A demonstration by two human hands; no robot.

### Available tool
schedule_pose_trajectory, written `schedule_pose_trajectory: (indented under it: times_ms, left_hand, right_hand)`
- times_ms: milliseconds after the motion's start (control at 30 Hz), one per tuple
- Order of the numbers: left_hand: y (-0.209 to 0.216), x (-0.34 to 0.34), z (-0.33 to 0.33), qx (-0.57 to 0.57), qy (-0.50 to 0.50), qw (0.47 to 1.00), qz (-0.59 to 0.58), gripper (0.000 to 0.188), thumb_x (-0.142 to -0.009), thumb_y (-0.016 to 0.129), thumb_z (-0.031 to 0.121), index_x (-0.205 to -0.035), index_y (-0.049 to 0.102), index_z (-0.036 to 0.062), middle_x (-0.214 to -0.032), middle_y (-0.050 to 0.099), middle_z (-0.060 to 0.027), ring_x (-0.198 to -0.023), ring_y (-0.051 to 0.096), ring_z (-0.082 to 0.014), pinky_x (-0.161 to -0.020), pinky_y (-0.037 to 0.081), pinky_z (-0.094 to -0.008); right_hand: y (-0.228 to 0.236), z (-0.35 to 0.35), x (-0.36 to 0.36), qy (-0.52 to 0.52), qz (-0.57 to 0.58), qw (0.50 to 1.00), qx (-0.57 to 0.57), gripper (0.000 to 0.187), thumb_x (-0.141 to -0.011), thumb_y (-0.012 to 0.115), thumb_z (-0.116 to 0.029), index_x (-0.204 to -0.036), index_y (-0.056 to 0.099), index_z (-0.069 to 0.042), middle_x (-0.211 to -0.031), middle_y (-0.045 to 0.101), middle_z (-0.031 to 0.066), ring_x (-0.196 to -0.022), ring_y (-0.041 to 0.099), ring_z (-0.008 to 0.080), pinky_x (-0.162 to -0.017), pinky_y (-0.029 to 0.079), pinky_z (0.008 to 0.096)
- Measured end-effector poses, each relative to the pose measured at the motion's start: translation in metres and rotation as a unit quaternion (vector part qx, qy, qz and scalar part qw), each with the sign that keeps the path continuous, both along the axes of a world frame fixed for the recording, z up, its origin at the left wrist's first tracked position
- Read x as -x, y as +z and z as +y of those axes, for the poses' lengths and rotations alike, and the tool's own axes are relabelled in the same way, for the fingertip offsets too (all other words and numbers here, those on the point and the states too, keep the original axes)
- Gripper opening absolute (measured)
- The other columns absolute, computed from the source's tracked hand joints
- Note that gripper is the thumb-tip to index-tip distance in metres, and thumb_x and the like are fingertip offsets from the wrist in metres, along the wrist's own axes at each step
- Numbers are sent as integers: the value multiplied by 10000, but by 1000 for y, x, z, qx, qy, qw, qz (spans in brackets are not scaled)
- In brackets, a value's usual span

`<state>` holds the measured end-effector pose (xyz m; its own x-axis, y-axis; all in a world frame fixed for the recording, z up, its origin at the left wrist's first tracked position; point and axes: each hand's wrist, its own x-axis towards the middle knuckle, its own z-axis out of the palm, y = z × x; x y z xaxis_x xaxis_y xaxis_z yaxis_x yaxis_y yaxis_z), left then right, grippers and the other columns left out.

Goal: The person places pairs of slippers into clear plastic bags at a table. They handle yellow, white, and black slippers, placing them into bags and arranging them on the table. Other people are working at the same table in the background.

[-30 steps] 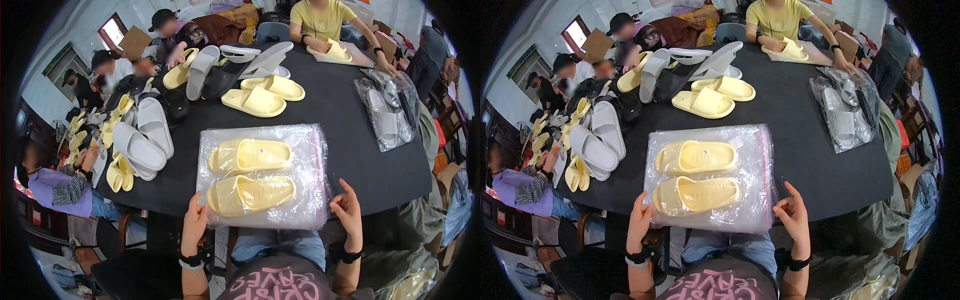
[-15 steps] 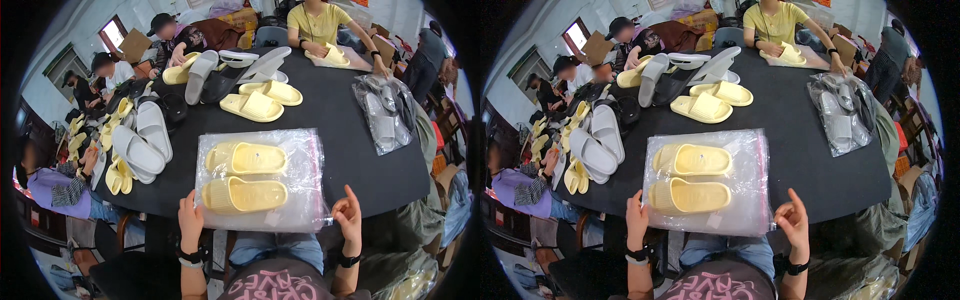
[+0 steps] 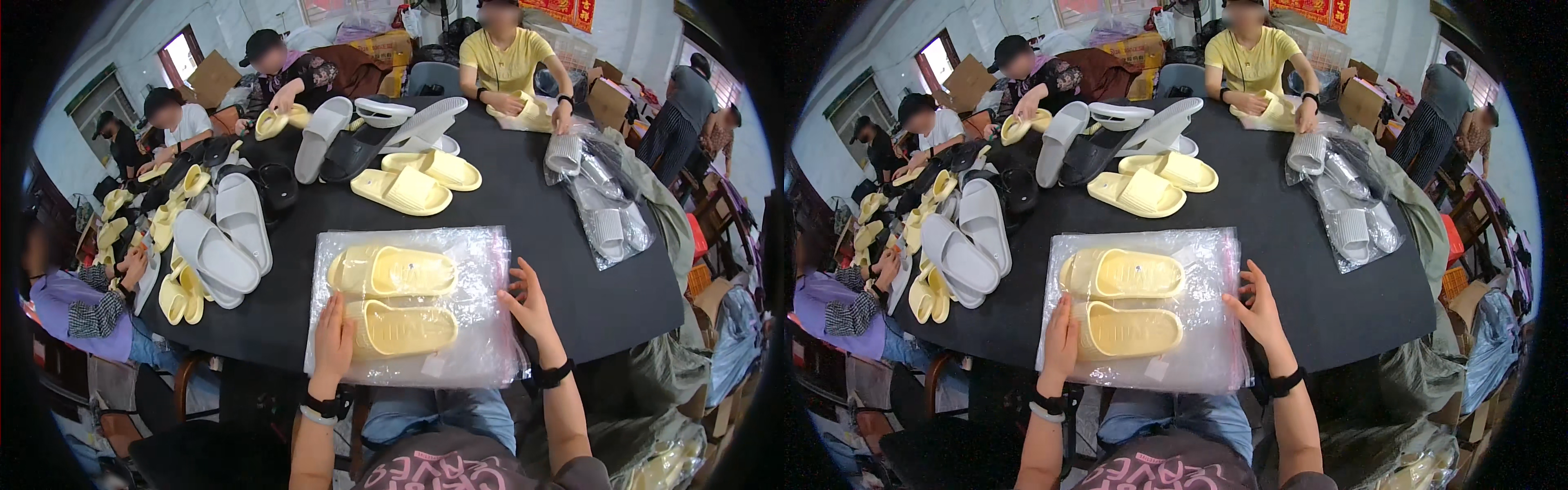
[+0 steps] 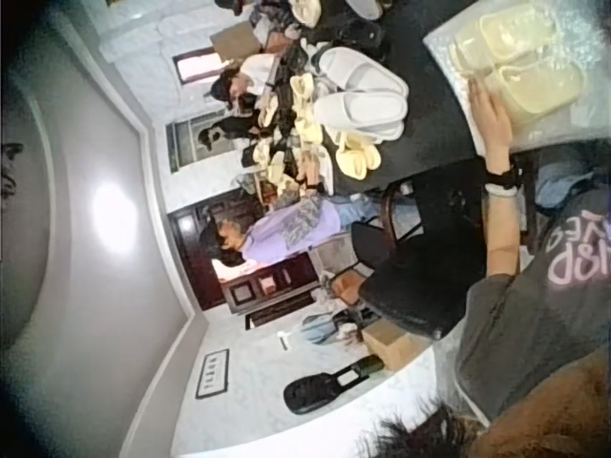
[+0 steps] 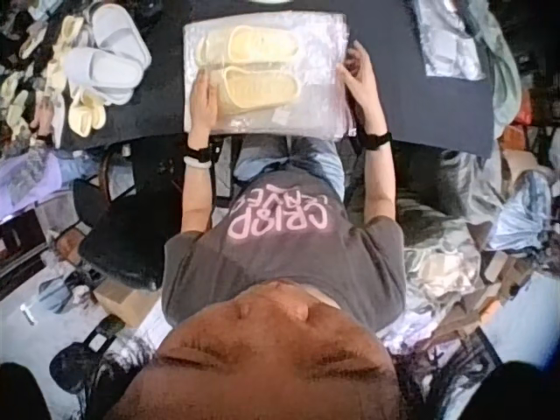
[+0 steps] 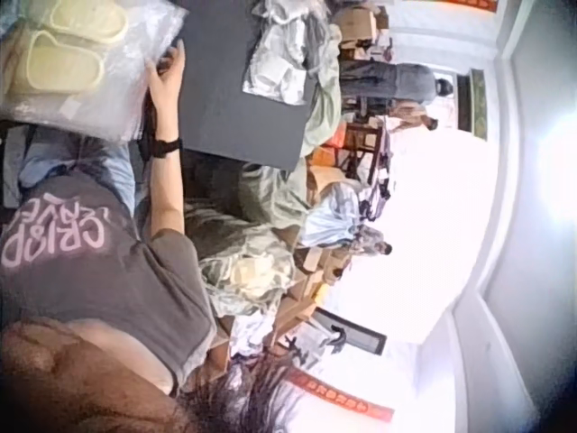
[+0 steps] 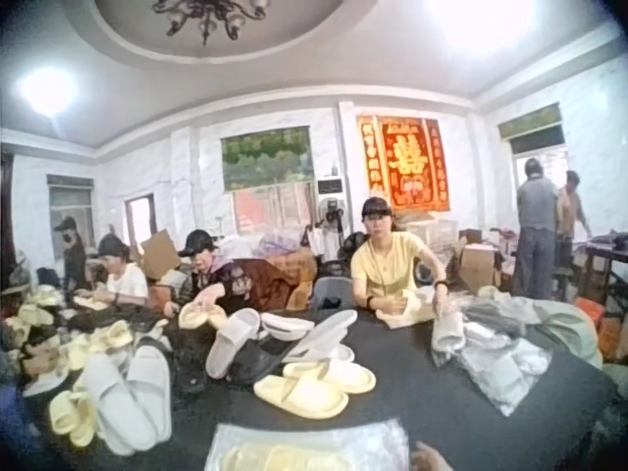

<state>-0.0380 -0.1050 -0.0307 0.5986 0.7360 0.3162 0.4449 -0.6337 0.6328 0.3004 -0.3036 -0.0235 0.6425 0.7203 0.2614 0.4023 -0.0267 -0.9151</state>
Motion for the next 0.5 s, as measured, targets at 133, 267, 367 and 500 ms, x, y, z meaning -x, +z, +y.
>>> schedule_pose_trajectory:
  times_ms: [133,267,367,500]
  left_hand:
    - [-6,2,-3,-30,17,999,2,509,-1016,421,209,-1449,388,-58,-1488,416,-244,-1378,391,-386,-1162,260,-468]
    - [-8,1,-6,-40,22,999,-8,534,-1016,422,226,-1472,354,-44,-1491,415,-235,-1382,387,-375,-1174,231,-475]
    - [-9,3,-7,-32,40,999,-12,549,-1018,421,241,-1484,335,-37,-1493,414,-229,-1388,380,-366,-1180,212,-481]
    - [-21,2,-5,-25,48,998,-36,555,-1018,426,251,-1486,333,-32,-1491,420,-223,-1390,381,-356,-1182,204,-485]
  right_hand:
    - [24,10,-10,59,128,988,64,620,-887,715,-110,-1411,401,0,-921,666,61,-805,597,109,-733,476,242]
    - [40,24,-22,196,399,881,-160,472,-932,637,-65,-1359,444,-17,-890,668,35,-859,631,136,-798,515,296]
    - [53,34,-3,230,591,732,-250,354,-946,630,-103,-1273,512,-36,-991,674,58,-1049,616,195,-940,504,433]
    - [24,33,26,294,710,606,-204,195,-965,612,-125,-1149,586,-64,-1148,648,105,-1283,510,241,-1073,399,588]
